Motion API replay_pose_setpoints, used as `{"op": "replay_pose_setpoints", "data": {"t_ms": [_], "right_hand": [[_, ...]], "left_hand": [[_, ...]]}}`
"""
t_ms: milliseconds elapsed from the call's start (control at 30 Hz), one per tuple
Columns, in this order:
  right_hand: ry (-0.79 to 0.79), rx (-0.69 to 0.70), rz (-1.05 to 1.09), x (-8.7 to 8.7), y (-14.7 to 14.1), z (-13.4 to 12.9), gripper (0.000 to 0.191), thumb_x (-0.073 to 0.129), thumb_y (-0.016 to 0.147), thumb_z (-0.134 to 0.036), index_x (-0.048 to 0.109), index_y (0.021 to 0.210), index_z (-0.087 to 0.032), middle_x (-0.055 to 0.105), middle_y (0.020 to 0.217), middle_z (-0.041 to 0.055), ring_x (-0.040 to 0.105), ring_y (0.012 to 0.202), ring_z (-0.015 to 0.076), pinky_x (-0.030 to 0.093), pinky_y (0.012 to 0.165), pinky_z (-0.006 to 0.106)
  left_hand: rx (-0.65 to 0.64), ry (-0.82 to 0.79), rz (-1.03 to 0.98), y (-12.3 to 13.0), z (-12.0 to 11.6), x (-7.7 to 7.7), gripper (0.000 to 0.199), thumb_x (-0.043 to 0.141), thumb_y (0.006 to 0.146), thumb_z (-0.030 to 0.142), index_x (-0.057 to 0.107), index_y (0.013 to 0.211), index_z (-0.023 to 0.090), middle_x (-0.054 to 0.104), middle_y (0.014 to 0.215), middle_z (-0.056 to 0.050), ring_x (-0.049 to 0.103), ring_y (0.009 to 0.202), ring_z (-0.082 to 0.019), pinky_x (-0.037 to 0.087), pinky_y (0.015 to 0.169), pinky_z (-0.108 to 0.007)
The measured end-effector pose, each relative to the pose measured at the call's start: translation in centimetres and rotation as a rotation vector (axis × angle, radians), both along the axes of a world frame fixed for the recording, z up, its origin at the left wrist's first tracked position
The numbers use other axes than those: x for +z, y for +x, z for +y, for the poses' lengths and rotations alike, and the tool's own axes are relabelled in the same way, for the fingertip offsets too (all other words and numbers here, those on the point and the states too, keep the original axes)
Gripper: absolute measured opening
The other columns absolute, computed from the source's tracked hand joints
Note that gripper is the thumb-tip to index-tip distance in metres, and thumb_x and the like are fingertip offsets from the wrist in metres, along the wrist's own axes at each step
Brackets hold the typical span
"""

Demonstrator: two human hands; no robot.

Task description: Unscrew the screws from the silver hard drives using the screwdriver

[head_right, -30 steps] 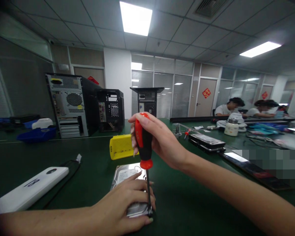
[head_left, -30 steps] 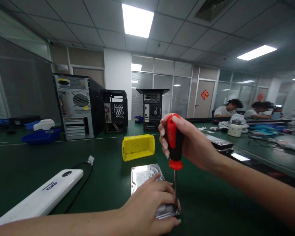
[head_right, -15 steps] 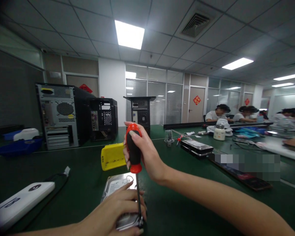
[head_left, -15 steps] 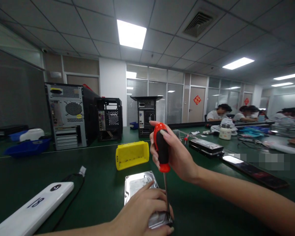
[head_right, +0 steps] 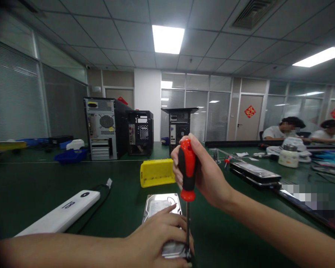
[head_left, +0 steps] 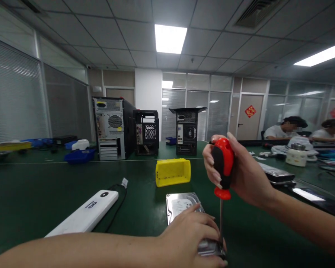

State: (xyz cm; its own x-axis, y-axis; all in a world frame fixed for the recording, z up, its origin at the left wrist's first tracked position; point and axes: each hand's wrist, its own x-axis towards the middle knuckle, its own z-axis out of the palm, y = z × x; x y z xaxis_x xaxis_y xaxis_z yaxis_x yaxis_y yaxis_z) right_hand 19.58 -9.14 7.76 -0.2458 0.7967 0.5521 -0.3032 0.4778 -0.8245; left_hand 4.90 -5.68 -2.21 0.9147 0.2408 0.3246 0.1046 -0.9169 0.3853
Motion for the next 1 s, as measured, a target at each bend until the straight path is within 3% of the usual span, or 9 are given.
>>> {"op": "replay_pose_setpoints", "data": {"t_ms": [233,533,700,867,1000], "right_hand": [[-0.076,-0.085,0.069,0.69,0.54,-0.20,0.023,0.050,0.086,-0.040,0.058,0.086,-0.018,0.053,0.083,0.0027,0.055,0.065,0.0113,0.050,0.058,0.023],[-0.057,-0.054,0.132,0.44,-0.18,-0.18,0.022,0.049,0.085,-0.042,0.052,0.089,-0.020,0.048,0.073,0.0009,0.044,0.055,0.0093,0.039,0.045,0.018],[-0.043,-0.034,0.083,0.46,0.03,-0.53,0.022,0.047,0.086,-0.036,0.056,0.096,-0.019,0.048,0.076,0.0018,0.047,0.059,0.0099,0.042,0.049,0.019],[-0.022,-0.056,0.032,0.52,0.40,-0.57,0.016,0.058,0.082,-0.033,0.059,0.088,-0.018,0.053,0.082,0.0031,0.053,0.069,0.0109,0.049,0.061,0.021],[0.023,-0.019,0.026,0.55,0.45,-0.52,0.014,0.064,0.078,-0.023,0.051,0.083,-0.021,0.050,0.071,-0.0028,0.045,0.052,0.0061,0.042,0.044,0.015]], "left_hand": [[0.013,0.008,-0.004,-0.17,-0.22,0.11,0.022,0.065,0.080,0.035,0.065,0.099,0.023,0.065,0.108,0.000,0.059,0.105,-0.018,0.017,0.111,-0.037],[0.012,0.026,0.001,-0.21,-0.09,0.10,0.023,0.064,0.080,0.037,0.065,0.097,0.022,0.065,0.106,0.000,0.060,0.102,-0.018,0.020,0.110,-0.037],[0.015,0.031,0.002,-0.23,-0.18,0.16,0.021,0.063,0.081,0.037,0.065,0.096,0.022,0.065,0.105,0.001,0.060,0.101,-0.017,0.019,0.110,-0.035],[0.032,0.031,0.006,-0.18,-0.26,0.08,0.021,0.063,0.081,0.037,0.065,0.097,0.023,0.065,0.106,0.000,0.060,0.102,-0.017,0.020,0.110,-0.037],[0.038,0.027,-0.007,-0.12,-0.27,-0.02,0.021,0.062,0.082,0.038,0.065,0.096,0.023,0.065,0.105,-0.001,0.059,0.104,-0.018,0.019,0.111,-0.038]]}}
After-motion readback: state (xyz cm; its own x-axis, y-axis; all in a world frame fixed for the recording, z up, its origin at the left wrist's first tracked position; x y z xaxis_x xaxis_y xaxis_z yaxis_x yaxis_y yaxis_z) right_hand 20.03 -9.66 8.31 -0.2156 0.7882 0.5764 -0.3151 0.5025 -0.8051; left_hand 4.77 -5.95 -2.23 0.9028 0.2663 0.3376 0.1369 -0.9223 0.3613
